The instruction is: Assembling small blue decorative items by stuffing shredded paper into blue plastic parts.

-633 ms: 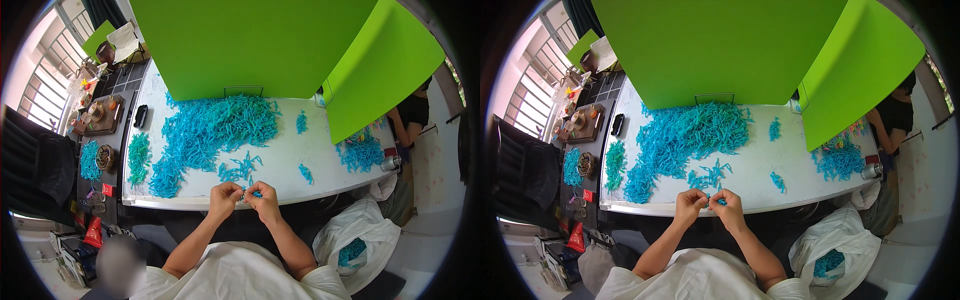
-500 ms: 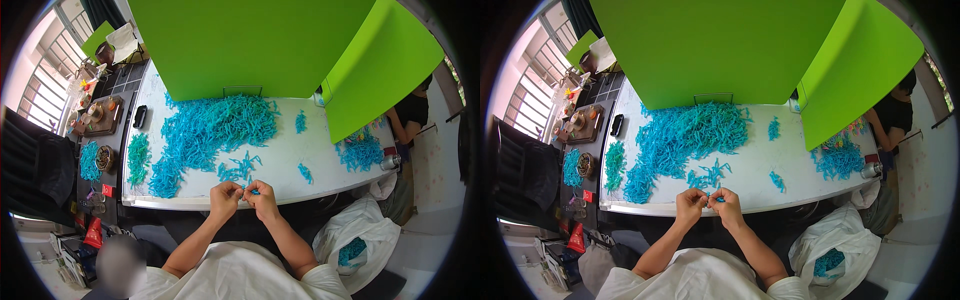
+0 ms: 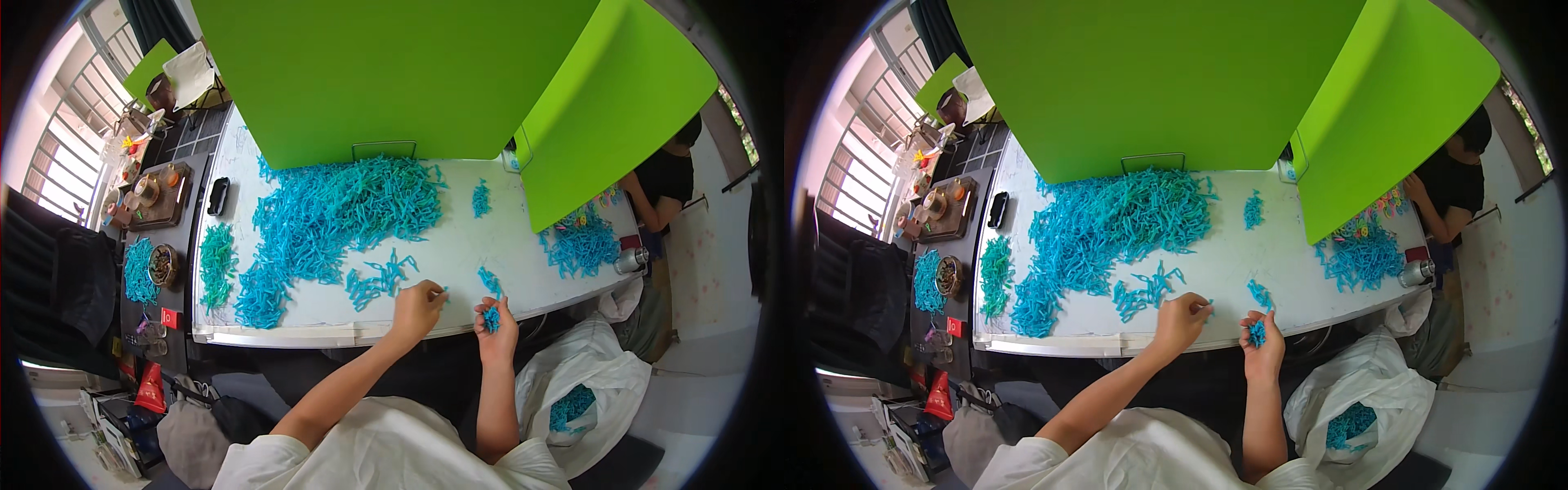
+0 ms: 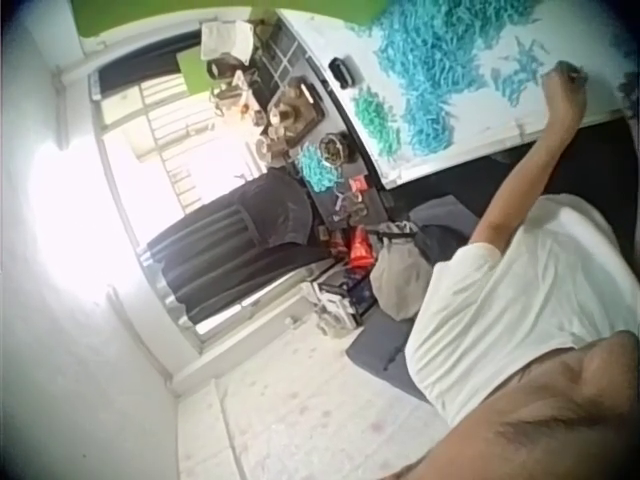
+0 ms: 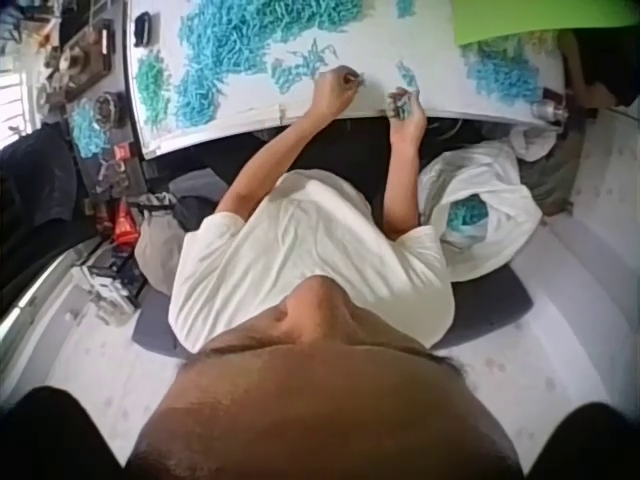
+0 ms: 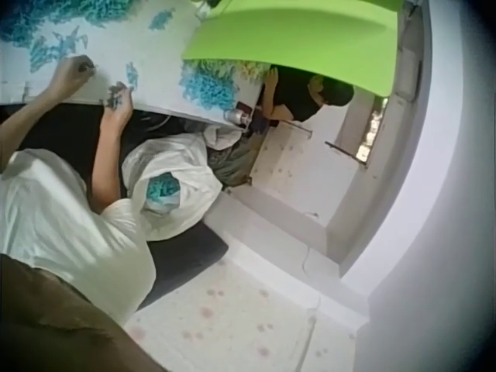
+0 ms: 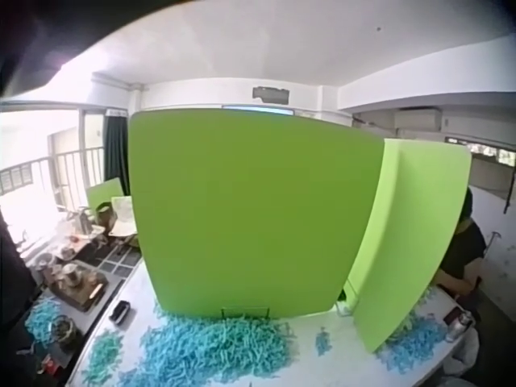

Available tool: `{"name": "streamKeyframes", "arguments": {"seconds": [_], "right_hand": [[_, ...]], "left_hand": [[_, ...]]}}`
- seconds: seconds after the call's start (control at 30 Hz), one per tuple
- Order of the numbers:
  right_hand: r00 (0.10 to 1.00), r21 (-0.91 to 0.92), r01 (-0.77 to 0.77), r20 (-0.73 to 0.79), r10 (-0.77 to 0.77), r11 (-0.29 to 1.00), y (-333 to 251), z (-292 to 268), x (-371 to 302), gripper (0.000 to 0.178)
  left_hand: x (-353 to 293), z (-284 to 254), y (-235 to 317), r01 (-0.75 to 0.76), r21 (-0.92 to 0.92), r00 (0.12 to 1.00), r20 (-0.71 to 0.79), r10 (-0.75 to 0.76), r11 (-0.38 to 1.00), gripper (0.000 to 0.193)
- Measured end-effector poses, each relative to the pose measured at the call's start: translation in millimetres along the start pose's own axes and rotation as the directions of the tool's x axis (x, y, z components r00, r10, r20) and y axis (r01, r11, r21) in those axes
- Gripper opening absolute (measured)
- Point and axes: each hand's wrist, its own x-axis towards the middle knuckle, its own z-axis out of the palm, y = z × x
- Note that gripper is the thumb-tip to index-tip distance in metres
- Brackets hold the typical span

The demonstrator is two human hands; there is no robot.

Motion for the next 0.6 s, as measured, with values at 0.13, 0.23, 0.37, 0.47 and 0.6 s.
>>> {"name": "streamKeyframes", "arguments": {"seconds": [0.13, 0.23, 0.37, 0.47, 0.6], "right_hand": [[0.999, -0.048, -0.023, 0.037, 0.025, 0.999, 0, 14, -6, 0.049], [0.971, -0.160, -0.085, 0.206, 0.118, 0.983, 13, 25, -12, 0.065], [0.932, -0.182, -0.153, 0.299, 0.203, 0.971, 42, 46, -17, 0.063], [0.893, -0.237, -0.168, 0.374, 0.250, 0.957, 65, 61, -20, 0.060], [0.865, -0.346, -0.157, 0.404, 0.298, 0.925, 84, 71, -24, 0.059]], "left_hand": [[6, 15, 4, -0.042, -0.244, 0.999, -0.011, 0.040, 0.969, 0.016], [-11, -24, 18, -0.142, -0.094, 0.988, -0.078, 0.135, 0.985, 0.013], [-30, -60, 34, -0.317, 0.074, 0.948, -0.003, 0.318, 0.946, 0.016], [-33, -69, 20, -0.331, 0.189, 0.938, -0.040, 0.344, 0.925, 0.018], [-40, -86, 2, -0.171, 0.102, 0.985, -0.011, 0.173, 0.980, 0.021]]}}
